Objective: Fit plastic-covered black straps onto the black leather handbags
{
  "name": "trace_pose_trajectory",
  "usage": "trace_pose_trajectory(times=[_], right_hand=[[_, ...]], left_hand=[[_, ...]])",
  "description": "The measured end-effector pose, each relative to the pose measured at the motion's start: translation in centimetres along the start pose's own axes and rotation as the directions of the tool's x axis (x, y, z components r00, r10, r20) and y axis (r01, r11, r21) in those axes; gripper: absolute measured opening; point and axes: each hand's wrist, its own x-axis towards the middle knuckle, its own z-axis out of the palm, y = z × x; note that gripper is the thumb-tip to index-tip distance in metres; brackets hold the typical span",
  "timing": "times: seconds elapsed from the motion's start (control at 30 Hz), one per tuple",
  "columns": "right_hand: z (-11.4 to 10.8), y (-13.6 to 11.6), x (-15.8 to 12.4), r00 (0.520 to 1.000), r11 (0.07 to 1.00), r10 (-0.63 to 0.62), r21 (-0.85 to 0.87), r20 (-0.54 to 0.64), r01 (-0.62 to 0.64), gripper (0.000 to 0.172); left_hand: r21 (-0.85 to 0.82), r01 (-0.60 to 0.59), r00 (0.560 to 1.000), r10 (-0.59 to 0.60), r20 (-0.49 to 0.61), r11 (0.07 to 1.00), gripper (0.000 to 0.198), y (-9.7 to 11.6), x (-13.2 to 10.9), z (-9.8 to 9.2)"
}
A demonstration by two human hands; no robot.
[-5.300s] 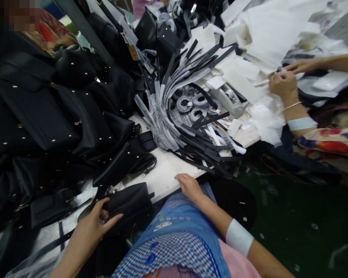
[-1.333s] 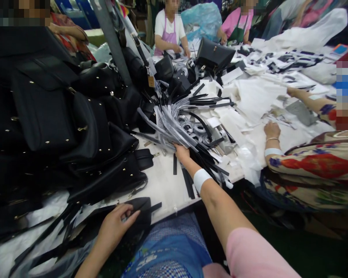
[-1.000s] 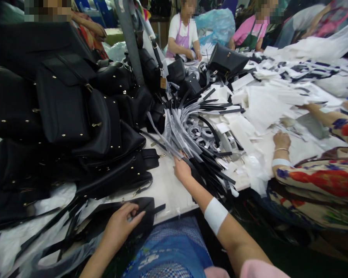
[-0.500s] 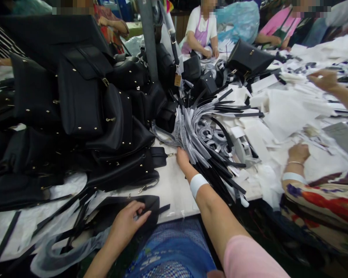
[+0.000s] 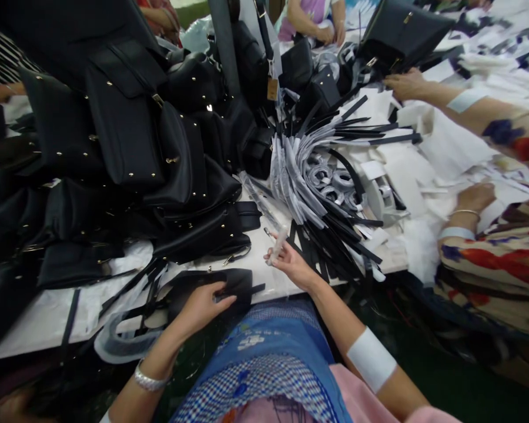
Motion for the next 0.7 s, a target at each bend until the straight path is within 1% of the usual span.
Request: trace_pose_trajectory(times=[0.03,0.07,0.13,0.2,0.27,0.33,0.4,0.5,0.53,0.6,0.67,0.7], right_hand=[[0.6,0.0,-1.2,1.000,0.996,0.012,0.083,0.002,-0.012,0.082],[1.0,0.0,-2.1,0.999,0.992,0.027,0.125,-0.017,-0.024,0.079],[1.6,0.5,-3.2,0.992,0.991,0.038,0.129,-0.120,-0.022,0.061],[1.7,1.4,-3.5,0.962,0.999,0.009,0.046,-0.272,0.003,0.044],[1.4,2.7,-3.3,0.911,0.996,-0.051,-0.087,-0.409,0.017,0.041],[0.9,3.9,-3.1,0.871,0.977,-0.100,-0.215,-0.481,-0.007,0.043],[0.4,4.9,-2.9,0.853,0.961,-0.102,-0.273,-0.512,-0.049,0.045],[0.3,5.6,-3.0,0.847,0.970,-0.069,-0.235,-0.528,-0.068,0.049],[0.5,5.7,-3.2,0.843,0.982,-0.057,-0.184,-0.535,-0.051,0.050],[1.1,5.6,-3.9,0.847,1.000,0.008,-0.009,-0.532,-0.015,0.051],[2.0,5.3,-4.8,0.863,0.984,0.102,0.180,-0.494,-0.013,0.048],[2.5,5.2,-5.2,0.872,0.970,0.140,0.243,-0.469,-0.025,0.046]], left_hand=[[0.000,-0.002,1.000,0.002,0.004,1.000,0.032,0.2,0.0,0.0],[-0.003,-0.008,1.000,0.008,0.009,1.000,0.030,0.5,0.0,-0.2],[-0.026,-0.030,1.000,0.030,0.006,0.999,0.030,1.4,0.0,-0.9],[-0.130,-0.040,0.999,0.041,0.004,0.991,0.031,2.6,0.2,-1.8],[-0.333,-0.028,0.999,0.034,0.011,0.943,0.034,3.8,0.5,-2.5],[-0.515,-0.005,1.000,0.012,0.011,0.857,0.041,4.7,0.9,-2.5],[-0.606,0.017,1.000,-0.006,0.020,0.795,0.049,5.2,1.6,-1.6],[-0.650,0.073,0.996,-0.024,0.085,0.756,0.052,5.3,2.5,0.9],[-0.659,0.098,0.994,-0.034,0.109,0.746,0.051,5.2,2.6,1.8],[-0.670,0.145,0.988,-0.067,0.141,0.728,0.048,5.0,2.4,3.4],[-0.686,0.192,0.980,-0.104,0.168,0.701,0.047,4.7,1.9,4.7],[-0.696,0.214,0.976,-0.123,0.179,0.685,0.048,4.6,1.6,5.2]])
